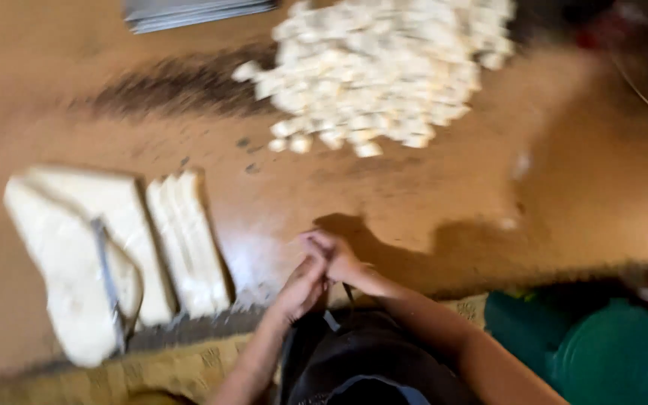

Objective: Cutting dough into strips with a knife and then tearing them into small pieces by hand in a bakery production area.

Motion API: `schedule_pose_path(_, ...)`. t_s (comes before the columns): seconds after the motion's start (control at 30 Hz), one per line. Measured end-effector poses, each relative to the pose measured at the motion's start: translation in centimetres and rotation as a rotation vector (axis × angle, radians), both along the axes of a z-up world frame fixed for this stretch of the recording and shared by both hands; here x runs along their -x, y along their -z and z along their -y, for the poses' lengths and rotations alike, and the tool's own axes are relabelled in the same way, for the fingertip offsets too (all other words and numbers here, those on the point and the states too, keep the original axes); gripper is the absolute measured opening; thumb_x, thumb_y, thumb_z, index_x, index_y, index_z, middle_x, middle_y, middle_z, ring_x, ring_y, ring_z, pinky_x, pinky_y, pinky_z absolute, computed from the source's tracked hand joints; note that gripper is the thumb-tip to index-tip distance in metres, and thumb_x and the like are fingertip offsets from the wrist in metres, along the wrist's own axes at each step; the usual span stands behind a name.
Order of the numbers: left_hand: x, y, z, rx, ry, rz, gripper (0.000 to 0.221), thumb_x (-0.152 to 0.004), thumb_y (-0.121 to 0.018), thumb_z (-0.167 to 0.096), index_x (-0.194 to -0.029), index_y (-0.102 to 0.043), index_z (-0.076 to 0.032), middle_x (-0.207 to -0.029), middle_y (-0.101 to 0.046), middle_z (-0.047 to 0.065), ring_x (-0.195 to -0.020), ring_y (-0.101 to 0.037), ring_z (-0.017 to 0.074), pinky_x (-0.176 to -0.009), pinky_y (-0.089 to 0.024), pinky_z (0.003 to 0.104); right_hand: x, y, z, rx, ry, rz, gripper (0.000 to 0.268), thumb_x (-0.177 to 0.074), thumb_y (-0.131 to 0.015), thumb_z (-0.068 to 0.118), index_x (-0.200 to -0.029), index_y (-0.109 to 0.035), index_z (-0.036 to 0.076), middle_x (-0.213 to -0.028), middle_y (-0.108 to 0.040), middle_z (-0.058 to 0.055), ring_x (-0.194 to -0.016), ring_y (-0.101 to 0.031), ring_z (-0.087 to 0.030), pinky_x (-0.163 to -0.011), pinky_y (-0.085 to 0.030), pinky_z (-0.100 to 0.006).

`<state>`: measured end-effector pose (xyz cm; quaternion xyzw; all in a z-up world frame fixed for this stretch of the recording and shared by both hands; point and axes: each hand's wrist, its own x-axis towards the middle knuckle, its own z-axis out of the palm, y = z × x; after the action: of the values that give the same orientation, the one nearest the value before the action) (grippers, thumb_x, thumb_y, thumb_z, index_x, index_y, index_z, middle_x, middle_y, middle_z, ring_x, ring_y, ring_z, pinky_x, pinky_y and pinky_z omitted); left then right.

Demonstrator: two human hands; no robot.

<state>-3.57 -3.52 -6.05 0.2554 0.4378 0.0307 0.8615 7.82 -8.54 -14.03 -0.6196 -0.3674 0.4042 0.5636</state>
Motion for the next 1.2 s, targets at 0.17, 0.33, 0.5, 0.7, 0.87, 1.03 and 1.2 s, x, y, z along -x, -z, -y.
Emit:
schedule_pose_path(0.17, 8.6, -5.4, -7.2, -0.302, 0.262, 0.119, 0.071, -0.094, -0.074, -0.027, -0.153, -0.04, -0.006, -0.151, -0.046, 0.026, -0.136, -0.048, 0.0393, -0.106, -0.046, 0.052, 0.5, -12.5, -7.1, 0.241, -0.122, 0.371, 0.021, -0.095, -0.071, 0.031, -0.109, -0.073, 0.016, -0.095, -0.077, -0.012, -0.096, -0.074, -0.028, -0.083, -0.058, -0.039)
schedule_pose_path(0.33, 16.8, -3.9, -10.4, -0.44, 0.033, 0.019, 0.059, -0.092, -0.075, -0.014, -0.147, -0.054, -0.009, -0.139, -0.065, 0.017, -0.124, -0.063, 0.0264, -0.104, -0.051, 0.045, 2.6, -9.6, -16.3, 0.221, -0.243, 0.498, 0.026, -0.097, -0.068, 0.036, -0.112, -0.073, 0.016, -0.106, -0.076, -0.013, -0.106, -0.071, -0.031, -0.092, -0.057, -0.041)
schedule_pose_path(0.5, 21.1, -5.1, -10.0, -0.412, -0.12, -0.205, 0.058, -0.088, -0.079, -0.009, -0.143, -0.061, -0.01, -0.128, -0.069, 0.009, -0.114, -0.063, 0.0174, -0.102, -0.052, 0.037, 2.3, -2.3, -30.1, 0.414, -0.127, 0.678, 0.043, -0.09, -0.066, 0.065, -0.105, -0.071, 0.025, -0.108, -0.072, -0.002, -0.111, -0.067, -0.024, -0.094, -0.053, -0.036)
schedule_pose_path(0.7, 20.9, -0.8, -8.4, -0.508, -0.088, -0.245, 0.048, -0.088, -0.082, -0.016, -0.134, -0.068, -0.013, -0.123, -0.073, 0.008, -0.111, -0.066, 0.0173, -0.101, -0.054, 0.037, 5.7, -4.5, -28.8, 0.403, -0.266, 0.568, 0.039, -0.083, -0.077, 0.042, -0.117, -0.064, 0.028, -0.122, -0.061, -0.01, -0.118, -0.063, -0.036, -0.102, -0.051, -0.042)
schedule_pose_path(0.87, 18.0, -6.4, -12.1, -1.287, 0.27, -0.501, 0.076, -0.075, -0.089, -0.032, -0.141, -0.059, -0.008, -0.142, -0.052, 0.024, -0.132, -0.049, 0.0466, -0.107, -0.044, 0.057, 5.7, -14.6, -14.5, -0.119, -0.657, 0.295, 0.03, -0.076, -0.08, 0.015, -0.092, -0.055, 0.014, -0.098, -0.059, -0.007, -0.097, -0.061, -0.028, -0.09, -0.048, -0.04)
schedule_pose_path(1.03, 15.1, -0.2, -12.1, -1.691, 0.711, -0.576, 0.088, -0.063, -0.089, -0.016, -0.144, -0.054, -0.016, -0.161, -0.028, 0.029, -0.151, -0.023, 0.0512, -0.121, -0.023, 0.062, -3.4, -21.7, -2.4, -0.423, -0.584, -0.078, 0.031, -0.081, -0.085, 0.011, -0.075, -0.054, 0.01, -0.089, -0.067, -0.013, -0.073, -0.063, -0.022, -0.068, -0.053, -0.032)
schedule_pose_path(1.2, 8.9, -2.0, -7.1, -1.24, 0.181, -0.343, 0.016, -0.086, -0.075, -0.013, -0.1, -0.072, -0.019, -0.071, -0.068, 0.009, -0.069, -0.067, 0.0228, -0.068, -0.052, 0.037, -14.0, -17.8, 4.8, -0.327, -0.12, 0.187, 0.03, -0.08, -0.082, 0.004, -0.087, -0.054, 0.008, -0.093, -0.062, -0.013, -0.081, -0.056, -0.022, -0.074, -0.042, -0.032)
